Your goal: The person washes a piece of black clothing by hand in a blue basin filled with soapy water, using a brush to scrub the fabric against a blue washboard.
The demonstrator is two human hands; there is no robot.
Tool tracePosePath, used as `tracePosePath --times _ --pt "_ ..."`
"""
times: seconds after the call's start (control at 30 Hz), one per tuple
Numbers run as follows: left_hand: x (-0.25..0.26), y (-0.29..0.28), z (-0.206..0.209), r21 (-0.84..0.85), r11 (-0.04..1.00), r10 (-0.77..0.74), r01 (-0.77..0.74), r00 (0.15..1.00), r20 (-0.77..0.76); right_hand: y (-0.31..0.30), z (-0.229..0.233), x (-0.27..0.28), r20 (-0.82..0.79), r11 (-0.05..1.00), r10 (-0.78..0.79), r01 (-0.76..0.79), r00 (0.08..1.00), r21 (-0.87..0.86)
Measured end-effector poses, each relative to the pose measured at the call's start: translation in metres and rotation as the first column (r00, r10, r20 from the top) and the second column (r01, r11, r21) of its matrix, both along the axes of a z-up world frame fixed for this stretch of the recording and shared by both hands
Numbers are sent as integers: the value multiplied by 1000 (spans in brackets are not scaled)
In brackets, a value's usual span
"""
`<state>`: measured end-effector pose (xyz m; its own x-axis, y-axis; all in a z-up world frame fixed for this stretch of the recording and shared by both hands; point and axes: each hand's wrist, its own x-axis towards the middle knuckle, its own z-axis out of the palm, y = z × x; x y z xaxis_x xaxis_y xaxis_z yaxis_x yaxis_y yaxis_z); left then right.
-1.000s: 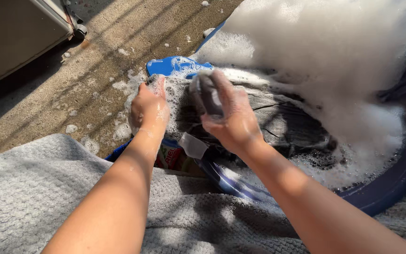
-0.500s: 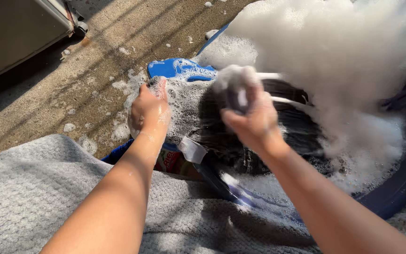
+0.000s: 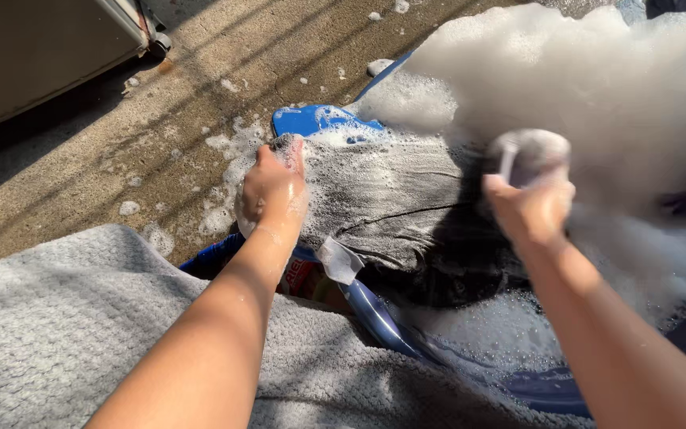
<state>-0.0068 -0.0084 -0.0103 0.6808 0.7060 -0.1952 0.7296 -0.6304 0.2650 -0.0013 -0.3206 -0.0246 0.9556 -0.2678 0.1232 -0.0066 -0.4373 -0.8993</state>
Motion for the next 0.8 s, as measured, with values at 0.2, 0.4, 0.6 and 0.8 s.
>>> tracePosePath --times 0.2,0.4,0.6,0.8 --pt "5 6 2 -40 997 62 -61 998 11 110 36 -33 188 727 684 -639 704 -251" --pt "-17 -8 38 -127 990 -60 58 998 -6 -137 -20 -13 -473 841 -61 -210 879 -499" --pt "-9 0 41 -168 975 -110 145 974 200 -186 -52 -8 -418 997 -35 2 908 -79" --pt "-29 -1 74 186 908 -330 376 914 -238 -143 -55 -30 -695 945 109 142 710 294"
